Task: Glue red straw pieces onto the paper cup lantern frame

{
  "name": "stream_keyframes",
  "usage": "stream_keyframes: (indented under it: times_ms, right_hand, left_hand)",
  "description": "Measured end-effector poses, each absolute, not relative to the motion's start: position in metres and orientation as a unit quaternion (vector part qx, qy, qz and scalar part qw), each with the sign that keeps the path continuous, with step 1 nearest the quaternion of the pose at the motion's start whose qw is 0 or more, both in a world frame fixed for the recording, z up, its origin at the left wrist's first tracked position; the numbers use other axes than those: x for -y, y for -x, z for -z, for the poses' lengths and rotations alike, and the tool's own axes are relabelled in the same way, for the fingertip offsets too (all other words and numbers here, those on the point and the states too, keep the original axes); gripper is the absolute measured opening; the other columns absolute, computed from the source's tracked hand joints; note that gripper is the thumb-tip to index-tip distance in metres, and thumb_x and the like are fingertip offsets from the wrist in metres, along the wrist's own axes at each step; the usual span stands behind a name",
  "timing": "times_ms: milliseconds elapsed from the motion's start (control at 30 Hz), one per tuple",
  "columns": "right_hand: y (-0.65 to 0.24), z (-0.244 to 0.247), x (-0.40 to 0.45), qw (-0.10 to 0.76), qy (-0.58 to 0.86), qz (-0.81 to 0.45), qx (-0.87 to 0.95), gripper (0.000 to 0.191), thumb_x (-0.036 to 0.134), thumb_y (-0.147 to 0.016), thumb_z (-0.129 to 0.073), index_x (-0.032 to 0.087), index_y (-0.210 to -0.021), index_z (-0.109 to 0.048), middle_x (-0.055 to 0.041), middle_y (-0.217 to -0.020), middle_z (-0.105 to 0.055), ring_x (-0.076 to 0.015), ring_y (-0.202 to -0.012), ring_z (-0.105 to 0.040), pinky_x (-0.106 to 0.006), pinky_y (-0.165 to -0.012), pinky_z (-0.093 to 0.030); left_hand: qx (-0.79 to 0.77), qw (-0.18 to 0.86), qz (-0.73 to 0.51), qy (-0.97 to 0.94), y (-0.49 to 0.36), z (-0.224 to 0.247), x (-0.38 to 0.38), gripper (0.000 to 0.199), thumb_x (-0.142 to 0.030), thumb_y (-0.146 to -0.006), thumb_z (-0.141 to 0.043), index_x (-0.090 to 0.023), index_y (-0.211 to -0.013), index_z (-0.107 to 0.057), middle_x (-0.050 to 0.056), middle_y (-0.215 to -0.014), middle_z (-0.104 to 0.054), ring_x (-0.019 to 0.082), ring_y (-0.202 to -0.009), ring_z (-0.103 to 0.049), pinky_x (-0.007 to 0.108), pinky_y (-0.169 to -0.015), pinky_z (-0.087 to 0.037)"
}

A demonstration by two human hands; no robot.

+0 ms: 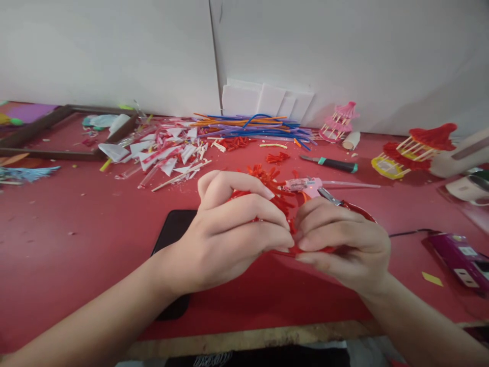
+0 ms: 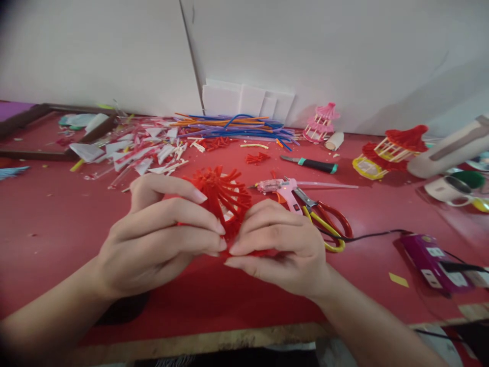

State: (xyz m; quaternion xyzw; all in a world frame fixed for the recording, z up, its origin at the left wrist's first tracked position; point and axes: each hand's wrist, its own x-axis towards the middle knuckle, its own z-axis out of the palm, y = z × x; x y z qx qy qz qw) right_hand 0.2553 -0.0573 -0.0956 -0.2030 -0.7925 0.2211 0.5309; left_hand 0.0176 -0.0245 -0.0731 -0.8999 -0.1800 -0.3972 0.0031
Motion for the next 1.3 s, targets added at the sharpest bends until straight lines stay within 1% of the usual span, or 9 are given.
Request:
stream_keyframes:
  times_ms: [100, 267, 567, 700, 800, 967, 1100, 1200, 1300]
  right_hand:
    - [-0.253, 0.095, 0.057, 0.524, 0.208, -0.217, 0.797, 0.009, 0.016, -0.093, -0.079, 0.019, -0.101, -0.077, -0.0063, -0.096, -0.079, -0.0166, -0.087, -0.074, -0.036, -0.087, -0.063]
    - [-0.257, 0.09, 0.05, 0.488, 0.174, -0.26, 0.815, 0.009, 0.021, -0.092, -0.082, 0.021, -0.089, -0.073, -0.0018, -0.086, -0.076, -0.0146, -0.081, -0.072, -0.035, -0.085, -0.062]
    - [-0.261, 0.096, 0.049, 0.489, 0.152, -0.341, 0.788, 0.015, 0.016, -0.086, -0.087, 0.019, -0.085, -0.072, -0.0012, -0.088, -0.07, -0.0128, -0.082, -0.069, -0.032, -0.08, -0.063]
    - [-0.264, 0.095, 0.049, 0.478, 0.149, -0.359, 0.788, 0.004, 0.018, -0.093, -0.08, 0.018, -0.095, -0.077, -0.0046, -0.093, -0.074, -0.0143, -0.086, -0.071, -0.032, -0.082, -0.063]
    - [-0.268, 0.093, 0.049, 0.456, 0.157, -0.342, 0.806, 0.011, 0.022, -0.101, -0.071, 0.017, -0.108, -0.078, -0.0073, -0.099, -0.077, -0.0156, -0.091, -0.072, -0.034, -0.086, -0.063]
    - [-0.267, 0.095, 0.051, 0.514, 0.228, -0.249, 0.789, 0.011, 0.019, -0.099, -0.073, 0.022, -0.107, -0.08, -0.0031, -0.097, -0.078, -0.0134, -0.086, -0.073, -0.029, -0.08, -0.064]
    - [-0.262, 0.099, 0.057, 0.603, 0.293, -0.074, 0.738, 0.02, 0.011, -0.091, -0.078, 0.026, -0.105, -0.079, -0.001, -0.095, -0.076, -0.0164, -0.084, -0.073, -0.033, -0.076, -0.065]
    - [-0.258, 0.1, 0.062, 0.583, 0.31, 0.066, 0.748, 0.029, 0.002, -0.085, -0.08, 0.023, -0.106, -0.079, -0.0023, -0.096, -0.076, -0.0191, -0.086, -0.073, -0.037, -0.075, -0.064]
    - [-0.253, 0.1, 0.063, 0.529, 0.302, 0.142, 0.781, 0.027, -0.001, -0.082, -0.082, 0.017, -0.101, -0.079, -0.0037, -0.095, -0.078, -0.0186, -0.087, -0.073, -0.035, -0.075, -0.065]
  left_hand:
    - [0.177, 0.036, 0.408, 0.895, -0.017, 0.077, 0.026, 0.013, -0.023, -0.104, -0.063, -0.034, -0.1, -0.069, -0.007, -0.093, -0.082, 0.023, -0.106, -0.068, 0.047, -0.089, -0.046]
    - [0.157, 0.098, 0.418, 0.889, -0.016, 0.078, 0.022, 0.03, -0.032, -0.113, -0.047, -0.036, -0.094, -0.071, -0.008, -0.089, -0.082, 0.022, -0.099, -0.07, 0.049, -0.094, -0.04]
    - [0.14, 0.098, 0.416, 0.893, -0.016, 0.072, 0.02, 0.028, -0.028, -0.111, -0.056, -0.03, -0.088, -0.072, -0.009, -0.09, -0.081, 0.021, -0.102, -0.066, 0.044, -0.094, -0.036]
    - [0.148, 0.083, 0.419, 0.892, -0.012, 0.072, 0.017, 0.024, -0.032, -0.11, -0.06, -0.031, -0.09, -0.073, -0.009, -0.089, -0.081, 0.021, -0.103, -0.061, 0.043, -0.091, -0.035]
    - [0.144, 0.085, 0.415, 0.894, -0.008, 0.073, 0.015, 0.02, -0.027, -0.109, -0.061, -0.032, -0.095, -0.074, -0.009, -0.091, -0.082, 0.022, -0.106, -0.061, 0.043, -0.09, -0.036]
    - [0.176, 0.078, 0.439, 0.878, -0.01, 0.079, 0.013, 0.017, -0.018, -0.104, -0.062, -0.031, -0.096, -0.069, -0.006, -0.092, -0.082, 0.024, -0.102, -0.065, 0.044, -0.088, -0.041]
    - [0.251, -0.001, 0.512, 0.822, -0.014, 0.09, 0.011, 0.019, -0.022, -0.105, -0.059, -0.028, -0.123, -0.063, 0.006, -0.127, -0.076, 0.026, -0.12, -0.066, 0.048, -0.106, -0.048]
    - [0.327, -0.117, 0.523, 0.779, -0.016, 0.098, 0.009, 0.036, -0.027, -0.108, -0.053, -0.029, -0.144, -0.053, 0.01, -0.147, -0.066, 0.028, -0.138, -0.062, 0.053, -0.119, -0.044]
    - [0.352, -0.18, 0.49, 0.777, -0.016, 0.101, 0.008, 0.04, -0.031, -0.109, -0.053, -0.031, -0.15, -0.049, 0.009, -0.15, -0.066, 0.028, -0.14, -0.062, 0.053, -0.122, -0.043]
